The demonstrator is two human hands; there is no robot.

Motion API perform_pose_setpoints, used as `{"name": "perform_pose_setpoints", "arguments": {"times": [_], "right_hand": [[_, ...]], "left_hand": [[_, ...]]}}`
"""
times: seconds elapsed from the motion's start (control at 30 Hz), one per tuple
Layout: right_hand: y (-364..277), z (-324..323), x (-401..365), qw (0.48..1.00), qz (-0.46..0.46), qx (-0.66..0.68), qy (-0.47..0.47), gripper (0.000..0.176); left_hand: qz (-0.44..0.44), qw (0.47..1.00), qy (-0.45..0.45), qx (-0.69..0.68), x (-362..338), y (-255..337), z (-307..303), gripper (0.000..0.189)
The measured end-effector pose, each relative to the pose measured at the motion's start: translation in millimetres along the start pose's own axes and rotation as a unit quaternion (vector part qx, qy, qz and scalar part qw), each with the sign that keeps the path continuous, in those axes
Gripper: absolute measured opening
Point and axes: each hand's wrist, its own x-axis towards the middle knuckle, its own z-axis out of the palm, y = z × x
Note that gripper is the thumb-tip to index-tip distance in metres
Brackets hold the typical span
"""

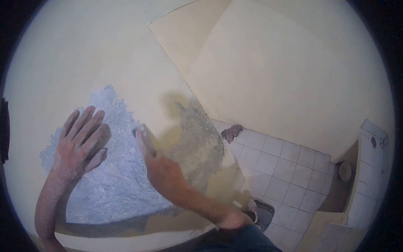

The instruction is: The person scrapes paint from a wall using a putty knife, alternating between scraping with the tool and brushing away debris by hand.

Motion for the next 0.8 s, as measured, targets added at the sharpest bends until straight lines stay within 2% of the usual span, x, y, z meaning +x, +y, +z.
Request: {"name": "perform_pose_setpoints", "arguments": {"times": [0.1,0.2,0.3,0.4,0.5,0.6,0.7,0.8], "right_hand": [[2,5,-1,0.999,-0.034,-0.001,0.013,0.082],[6,-10,25,0.998,-0.03,0.014,0.061,0.082],[2,-4,13,0.998,-0.016,-0.004,0.061,0.08],[6,12,-5,0.998,-0.041,-0.01,0.041,0.08],[-1,-19,23,1.0,0.0,0.003,-0.008,0.081],[1,-13,11,0.999,-0.018,0.008,0.029,0.08],[2,-5,5,1.0,-0.004,-0.004,-0.008,0.079],[1,-22,23,0.998,-0.014,-0.041,0.041,0.077]], "left_hand": [[-0.003,1.0,-0.012,-0.007,-1,-1,-1,0.06],[0.0,1.0,-0.005,0.001,-1,0,-1,0.058],[0.01,1.0,0.001,0.0,-3,-2,0,0.057],[0.015,1.0,0.002,0.004,-1,-5,-2,0.056],[0.008,1.0,-0.01,0.015,0,-3,-1,0.055],[0.011,1.0,-0.01,0.01,-3,-4,-1,0.056],[0.003,1.0,-0.008,-0.003,-4,-2,0,0.062],[0.001,1.0,-0.012,-0.001,-3,-1,1,0.066]]}}
